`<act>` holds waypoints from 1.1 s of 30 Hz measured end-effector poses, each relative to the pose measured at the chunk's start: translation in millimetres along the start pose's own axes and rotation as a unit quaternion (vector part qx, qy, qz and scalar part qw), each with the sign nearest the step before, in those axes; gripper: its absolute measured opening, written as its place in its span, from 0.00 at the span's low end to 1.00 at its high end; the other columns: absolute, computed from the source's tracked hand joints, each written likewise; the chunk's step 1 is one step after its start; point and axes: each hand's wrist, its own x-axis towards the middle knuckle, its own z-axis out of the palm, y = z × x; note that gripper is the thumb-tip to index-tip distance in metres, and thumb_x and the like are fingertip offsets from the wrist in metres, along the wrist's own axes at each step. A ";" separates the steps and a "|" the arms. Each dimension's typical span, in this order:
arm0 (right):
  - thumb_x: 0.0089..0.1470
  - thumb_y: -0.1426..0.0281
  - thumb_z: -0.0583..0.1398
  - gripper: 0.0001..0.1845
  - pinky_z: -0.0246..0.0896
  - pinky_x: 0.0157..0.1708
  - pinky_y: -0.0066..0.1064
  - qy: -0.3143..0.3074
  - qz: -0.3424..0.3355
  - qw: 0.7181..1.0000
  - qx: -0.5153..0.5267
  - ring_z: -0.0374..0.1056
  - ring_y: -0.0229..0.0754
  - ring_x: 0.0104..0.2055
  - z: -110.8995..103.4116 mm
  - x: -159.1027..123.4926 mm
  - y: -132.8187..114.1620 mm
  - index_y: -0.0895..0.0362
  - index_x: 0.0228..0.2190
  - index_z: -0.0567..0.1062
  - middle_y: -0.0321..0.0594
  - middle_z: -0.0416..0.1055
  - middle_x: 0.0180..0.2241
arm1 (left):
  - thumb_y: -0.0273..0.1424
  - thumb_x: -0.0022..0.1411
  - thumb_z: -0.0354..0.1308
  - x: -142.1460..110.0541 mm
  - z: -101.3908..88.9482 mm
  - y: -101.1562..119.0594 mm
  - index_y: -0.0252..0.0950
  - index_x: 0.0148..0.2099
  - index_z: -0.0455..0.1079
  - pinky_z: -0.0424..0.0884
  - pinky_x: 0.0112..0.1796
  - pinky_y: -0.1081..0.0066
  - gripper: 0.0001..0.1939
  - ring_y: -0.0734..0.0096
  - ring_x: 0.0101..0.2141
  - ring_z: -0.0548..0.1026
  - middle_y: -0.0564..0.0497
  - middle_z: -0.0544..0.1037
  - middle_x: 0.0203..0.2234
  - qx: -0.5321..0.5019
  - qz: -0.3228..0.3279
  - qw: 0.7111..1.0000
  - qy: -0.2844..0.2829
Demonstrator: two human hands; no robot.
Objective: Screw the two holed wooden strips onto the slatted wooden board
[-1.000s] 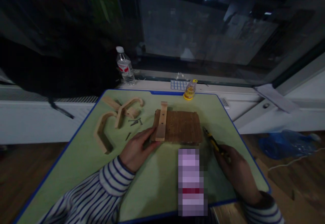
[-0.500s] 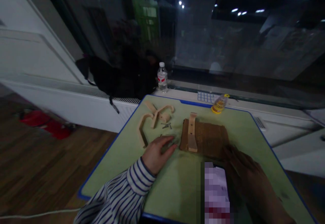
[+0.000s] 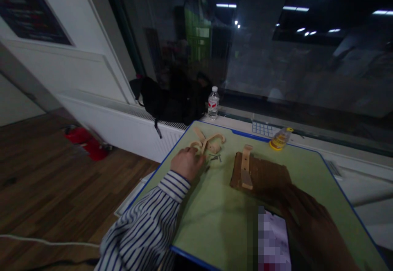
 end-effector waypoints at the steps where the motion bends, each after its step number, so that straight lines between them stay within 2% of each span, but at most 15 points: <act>1: 0.55 0.73 0.51 0.25 0.66 0.46 0.49 0.001 -0.006 1.000 0.002 0.64 0.59 0.55 -1.0 2.7 0.8 0.54 0.55 0.67 0.50 0.66 0.57 | 0.36 0.65 0.55 7.4 2.0 5.1 0.33 0.50 0.68 0.72 0.44 0.60 0.15 0.61 0.43 0.74 0.42 0.73 0.45 0.000 -0.009 1.000 -0.008; 2: 0.55 0.74 0.51 0.24 0.66 0.46 0.49 0.003 -0.013 1.000 0.005 0.65 0.59 0.55 -2.1 5.4 1.6 0.53 0.54 0.67 0.49 0.66 0.57 | 0.35 0.65 0.55 14.3 4.4 9.2 0.33 0.53 0.66 0.73 0.44 0.59 0.17 0.63 0.45 0.73 0.43 0.71 0.49 -0.001 -0.012 1.000 -0.013; 5: 0.57 0.72 0.52 0.21 0.66 0.46 0.48 0.019 -0.009 1.000 0.014 0.67 0.57 0.53 -4.7 12.2 2.6 0.51 0.51 0.70 0.48 0.69 0.55 | 0.35 0.65 0.56 29.8 12.7 14.7 0.33 0.54 0.65 0.73 0.44 0.58 0.18 0.62 0.46 0.73 0.43 0.71 0.49 -0.001 -0.025 0.999 -0.025; 9: 0.59 0.67 0.52 0.18 0.65 0.46 0.47 0.021 0.022 0.999 0.030 0.68 0.54 0.51 -7.4 16.1 0.0 0.53 0.49 0.71 0.49 0.70 0.53 | 0.35 0.65 0.55 38.1 20.0 10.2 0.32 0.53 0.66 0.73 0.44 0.58 0.17 0.62 0.45 0.73 0.43 0.72 0.48 0.004 -0.041 0.998 -0.048; 12: 0.60 0.67 0.52 0.18 0.64 0.48 0.47 0.011 0.049 0.997 0.054 0.68 0.53 0.51 -10.3 16.0 -4.5 0.55 0.50 0.70 0.48 0.72 0.51 | 0.33 0.66 0.50 39.1 18.3 3.1 0.29 0.46 0.71 0.70 0.41 0.64 0.14 0.59 0.39 0.77 0.39 0.78 0.37 0.006 -0.035 0.998 -0.047; 16: 0.60 0.64 0.53 0.21 0.64 0.48 0.47 0.010 0.099 0.991 0.094 0.68 0.53 0.51 -15.4 14.4 -9.2 0.58 0.53 0.68 0.50 0.72 0.51 | 0.34 0.65 0.46 33.7 6.3 -6.8 0.32 0.42 0.72 0.68 0.36 0.70 0.15 0.61 0.36 0.77 0.40 0.80 0.36 -0.011 -0.014 0.999 -0.044; 18: 0.60 0.65 0.54 0.20 0.65 0.48 0.48 0.014 0.115 0.985 0.125 0.68 0.53 0.51 -17.8 14.1 -9.3 0.57 0.53 0.68 0.49 0.72 0.52 | 0.38 0.65 0.45 26.3 -2.3 -7.4 0.33 0.38 0.72 0.67 0.31 0.71 0.17 0.63 0.32 0.77 0.43 0.80 0.32 -0.084 -0.010 0.995 -0.050; 20: 0.60 0.65 0.54 0.18 0.66 0.48 0.48 0.018 0.133 0.976 0.172 0.69 0.52 0.51 -20.9 15.6 -7.9 0.56 0.51 0.69 0.47 0.73 0.51 | 0.44 0.64 0.46 14.8 -11.4 -0.9 0.34 0.33 0.69 0.65 0.25 0.73 0.20 0.68 0.24 0.73 0.46 0.79 0.27 -0.230 -0.028 0.968 -0.098; 21: 0.61 0.65 0.53 0.17 0.66 0.48 0.47 0.018 0.142 0.969 0.200 0.70 0.51 0.50 -23.2 17.5 -6.8 0.55 0.50 0.70 0.47 0.73 0.50 | 0.47 0.63 0.47 7.5 -15.9 5.5 0.34 0.33 0.68 0.64 0.22 0.74 0.20 0.71 0.22 0.71 0.48 0.79 0.27 -0.300 -0.025 0.945 -0.129; 23: 0.62 0.65 0.53 0.15 0.68 0.48 0.44 0.015 0.160 0.951 0.263 0.71 0.48 0.48 -29.6 24.2 -4.7 0.55 0.48 0.70 0.46 0.74 0.48 | 0.48 0.61 0.50 -9.5 -23.6 24.1 0.35 0.33 0.65 0.60 0.20 0.76 0.20 0.76 0.19 0.67 0.51 0.78 0.26 -0.405 -0.013 0.901 -0.156; 25: 0.61 0.63 0.53 0.16 0.70 0.46 0.42 0.008 0.183 0.926 0.330 0.72 0.46 0.46 -38.2 34.4 -3.4 0.54 0.49 0.69 0.45 0.75 0.47 | 0.47 0.61 0.51 -27.7 -28.5 46.9 0.35 0.33 0.64 0.59 0.19 0.78 0.19 0.79 0.17 0.65 0.52 0.78 0.24 -0.453 0.003 0.870 -0.195; 27: 0.60 0.62 0.55 0.21 0.72 0.40 0.39 0.022 0.205 0.901 0.383 0.73 0.46 0.43 -47.6 47.0 -3.2 0.52 0.54 0.65 0.45 0.75 0.46 | 0.46 0.62 0.51 -44.7 -29.5 68.8 0.35 0.33 0.64 0.57 0.19 0.78 0.18 0.80 0.17 0.63 0.53 0.77 0.22 -0.483 0.016 0.849 -0.214; 29: 0.58 0.62 0.57 0.30 0.73 0.34 0.36 0.046 0.222 0.869 0.440 0.73 0.45 0.43 -55.4 60.0 -3.5 0.50 0.60 0.56 0.47 0.69 0.54 | 0.45 0.64 0.50 -58.7 -27.0 85.9 0.34 0.35 0.64 0.57 0.19 0.78 0.17 0.80 0.17 0.63 0.52 0.77 0.24 -0.497 0.018 0.831 -0.249; 31: 0.57 0.62 0.58 0.37 0.73 0.30 0.33 0.084 0.232 0.831 0.499 0.73 0.43 0.42 -60.3 71.7 -3.5 0.48 0.63 0.48 0.47 0.66 0.56 | 0.43 0.65 0.49 -69.1 -22.4 96.8 0.34 0.35 0.65 0.58 0.19 0.78 0.16 0.80 0.18 0.63 0.52 0.77 0.23 -0.483 0.029 0.834 -0.266; 33: 0.57 0.64 0.58 0.34 0.73 0.35 0.34 0.119 0.245 0.807 0.523 0.73 0.42 0.42 -62.1 80.1 -2.1 0.48 0.61 0.52 0.46 0.67 0.54 | 0.43 0.65 0.48 -76.4 -17.6 102.7 0.34 0.34 0.66 0.56 0.19 0.77 0.17 0.79 0.17 0.62 0.52 0.76 0.21 -0.453 0.057 0.847 -0.271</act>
